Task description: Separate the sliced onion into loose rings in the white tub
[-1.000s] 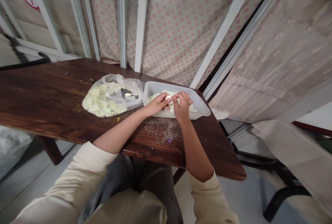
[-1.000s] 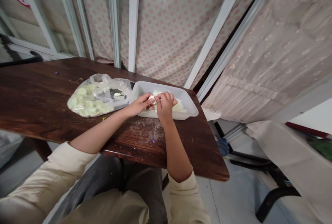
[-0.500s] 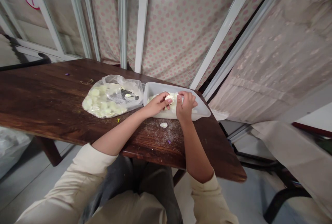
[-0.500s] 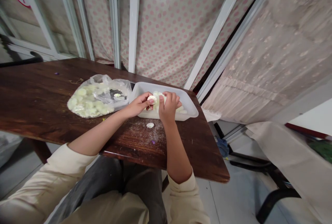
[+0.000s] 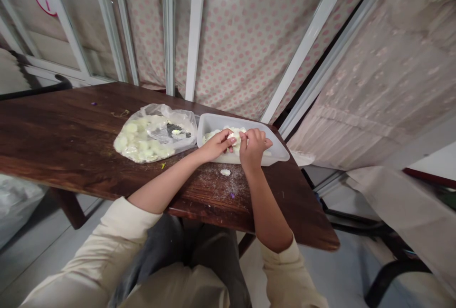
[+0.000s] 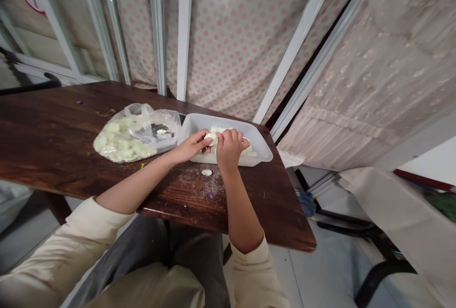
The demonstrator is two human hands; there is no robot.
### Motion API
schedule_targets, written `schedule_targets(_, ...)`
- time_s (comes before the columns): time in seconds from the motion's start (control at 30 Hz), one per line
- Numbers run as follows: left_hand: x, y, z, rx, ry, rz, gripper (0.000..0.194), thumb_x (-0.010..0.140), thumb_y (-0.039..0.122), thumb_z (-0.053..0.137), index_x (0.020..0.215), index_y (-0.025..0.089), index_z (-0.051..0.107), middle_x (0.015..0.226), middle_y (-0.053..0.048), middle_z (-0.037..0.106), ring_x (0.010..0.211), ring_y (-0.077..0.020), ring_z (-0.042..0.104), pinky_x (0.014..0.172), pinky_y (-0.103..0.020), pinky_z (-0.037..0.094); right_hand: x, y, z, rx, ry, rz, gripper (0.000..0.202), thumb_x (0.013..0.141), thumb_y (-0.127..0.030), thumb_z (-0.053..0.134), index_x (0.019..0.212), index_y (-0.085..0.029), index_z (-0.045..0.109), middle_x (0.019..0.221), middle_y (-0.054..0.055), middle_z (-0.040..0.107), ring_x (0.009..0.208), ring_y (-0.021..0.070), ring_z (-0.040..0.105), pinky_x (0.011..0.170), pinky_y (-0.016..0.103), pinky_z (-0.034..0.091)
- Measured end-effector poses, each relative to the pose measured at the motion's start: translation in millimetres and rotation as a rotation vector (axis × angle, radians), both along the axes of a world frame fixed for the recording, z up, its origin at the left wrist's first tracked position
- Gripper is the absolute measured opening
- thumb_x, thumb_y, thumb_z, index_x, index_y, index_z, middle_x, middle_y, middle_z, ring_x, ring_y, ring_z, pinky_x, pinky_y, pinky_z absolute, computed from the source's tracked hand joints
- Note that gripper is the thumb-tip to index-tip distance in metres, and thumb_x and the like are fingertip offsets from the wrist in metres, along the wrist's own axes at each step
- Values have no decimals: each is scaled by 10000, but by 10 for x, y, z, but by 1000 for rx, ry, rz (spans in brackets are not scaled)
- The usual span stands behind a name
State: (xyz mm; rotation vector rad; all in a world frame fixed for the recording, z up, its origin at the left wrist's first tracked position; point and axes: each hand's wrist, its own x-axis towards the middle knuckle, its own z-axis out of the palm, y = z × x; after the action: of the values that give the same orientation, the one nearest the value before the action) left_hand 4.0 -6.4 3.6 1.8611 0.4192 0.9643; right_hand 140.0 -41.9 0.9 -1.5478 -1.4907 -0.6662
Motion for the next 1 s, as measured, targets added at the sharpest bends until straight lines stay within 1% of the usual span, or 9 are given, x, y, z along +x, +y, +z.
schedule_targets(0.07, -5, 9, -9, 0, 6, -7, 278, 834, 441, 428, 807, 165, 428, 647, 15, 498, 567, -80, 426, 538, -216, 338, 52, 23, -7, 9, 59, -61, 332, 896, -402, 334, 709, -185, 501, 764, 23, 542, 809, 184, 436, 741, 337, 203)
schedule_targets(0.13, -10, 18, -18, -11, 3, -14, 277, 832, 445, 430, 800, 169, 423, 649, 17, 497, 559, -77, 419, 522, -211, 330, 101, 49, -14, 9, 110, -77, 337, 896, -405, 331, 710, -184, 504, 760, 24, 545, 802, 186, 437, 734, 332, 204)
schedule_targets(0.27, -15, 21, -20, -39, -8, -8, 275, 829, 444, 436, 799, 172, 419, 645, 16, 501, 552, -75, 424, 512, -208, 326, 128, 76, -18, 1, 141, 19, 352, 912, -378, 279, 709, -185, 492, 748, 18, 542, 784, 178, 445, 729, 319, 216)
schedule_targets(0.4, -10, 11, -2, -73, -50, 37, 276, 817, 436, 462, 773, 169, 411, 622, 20, 502, 534, -68, 429, 505, -203, 328, 94, 56, -2, 1, 164, 104, 378, 926, -350, 218, 676, -186, 450, 690, 3, 518, 759, 166, 464, 733, 311, 232)
schedule_targets(0.5, 1, 11, 9, -104, -78, 64, 265, 805, 413, 494, 767, 162, 418, 613, 23, 512, 527, -61, 443, 519, -201, 350, 65, 31, 6, 9, 146, 148, 385, 924, -354, 229, 629, -187, 412, 645, -8, 492, 719, 152, 463, 728, 303, 243)
schedule_targets(0.57, 9, 12, 10, -127, -86, 57, 261, 797, 404, 509, 776, 155, 433, 620, 18, 525, 536, -63, 464, 530, -203, 371, 42, 19, 3, 1, 115, 163, 394, 920, -361, 249, 599, -186, 394, 624, -12, 483, 695, 145, 457, 728, 302, 245)
schedule_targets(0.8, 28, -15, 14, -159, -79, -38, 287, 772, 410, 540, 832, 134, 492, 658, 7, 540, 582, -76, 520, 573, -226, 436, -26, 18, -29, -17, 39, 135, 385, 904, -364, 323, 583, -181, 432, 601, -17, 497, 692, 139, 461, 731, 310, 225)
schedule_targets(1.0, 40, 6, -13, -166, -81, -26, 247, 726, 319, 597, 831, 148, 453, 647, 40, 525, 539, -69, 528, 590, -237, 434, -28, 24, -37, 12, 50, 108, 393, 906, -376, 320, 590, -180, 447, 611, -14, 505, 692, 140, 465, 728, 313, 225)
